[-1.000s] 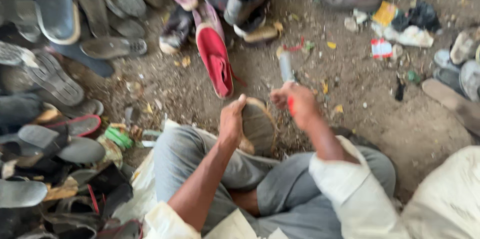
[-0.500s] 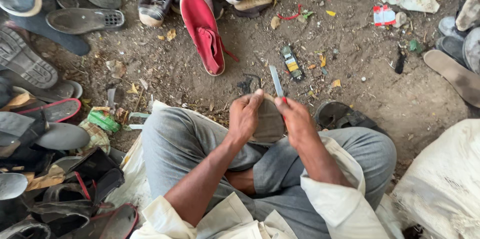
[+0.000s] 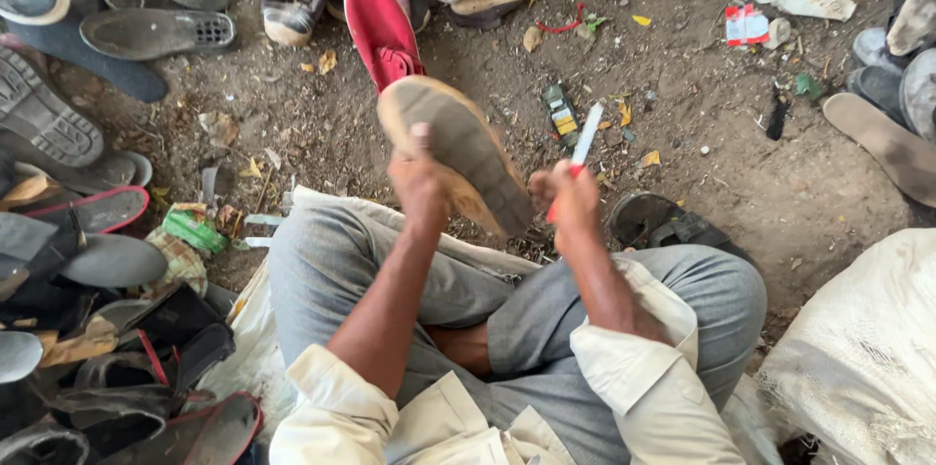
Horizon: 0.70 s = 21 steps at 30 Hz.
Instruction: The person scrapes the bottom of several shoes with a blade and applies adhesive or material from a tube while surrounded by a pile of footwear.
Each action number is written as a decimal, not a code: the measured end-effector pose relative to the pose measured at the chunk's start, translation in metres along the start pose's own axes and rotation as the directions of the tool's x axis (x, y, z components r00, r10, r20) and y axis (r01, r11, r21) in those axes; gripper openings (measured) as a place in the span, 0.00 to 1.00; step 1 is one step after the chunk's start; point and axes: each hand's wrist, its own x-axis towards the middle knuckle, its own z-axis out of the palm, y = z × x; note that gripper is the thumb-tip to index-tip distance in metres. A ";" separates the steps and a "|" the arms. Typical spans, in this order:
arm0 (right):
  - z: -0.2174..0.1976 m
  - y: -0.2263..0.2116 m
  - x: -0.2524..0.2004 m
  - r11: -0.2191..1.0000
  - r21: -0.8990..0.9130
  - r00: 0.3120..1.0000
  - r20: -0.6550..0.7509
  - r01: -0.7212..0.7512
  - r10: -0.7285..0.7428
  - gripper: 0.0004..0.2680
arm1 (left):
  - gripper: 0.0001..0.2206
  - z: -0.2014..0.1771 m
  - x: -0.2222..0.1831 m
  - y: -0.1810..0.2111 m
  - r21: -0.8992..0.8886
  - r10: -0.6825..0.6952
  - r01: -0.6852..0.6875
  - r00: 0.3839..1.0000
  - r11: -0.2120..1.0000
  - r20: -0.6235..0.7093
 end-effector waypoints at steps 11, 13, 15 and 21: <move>0.046 -0.007 -0.040 0.517 -0.839 0.977 0.212 0.168 0.026 0.26 | 0.21 -0.033 0.020 -0.004 -0.304 -0.242 0.257 0.966 0.917 0.087; 0.045 -0.009 -0.039 0.667 -0.743 0.984 0.154 0.058 0.086 0.24 | 0.26 -0.022 0.006 0.008 -0.217 -0.214 0.277 0.938 0.936 0.274; 0.041 -0.006 -0.034 0.847 -0.531 0.987 0.144 0.013 0.075 0.23 | 0.31 -0.011 -0.023 0.018 0.038 -0.058 0.048 0.939 0.998 0.339; 0.032 0.022 -0.032 0.960 -0.188 0.976 0.037 -0.205 0.216 0.18 | 0.33 0.002 -0.064 0.002 0.019 -0.283 0.288 0.926 0.958 0.250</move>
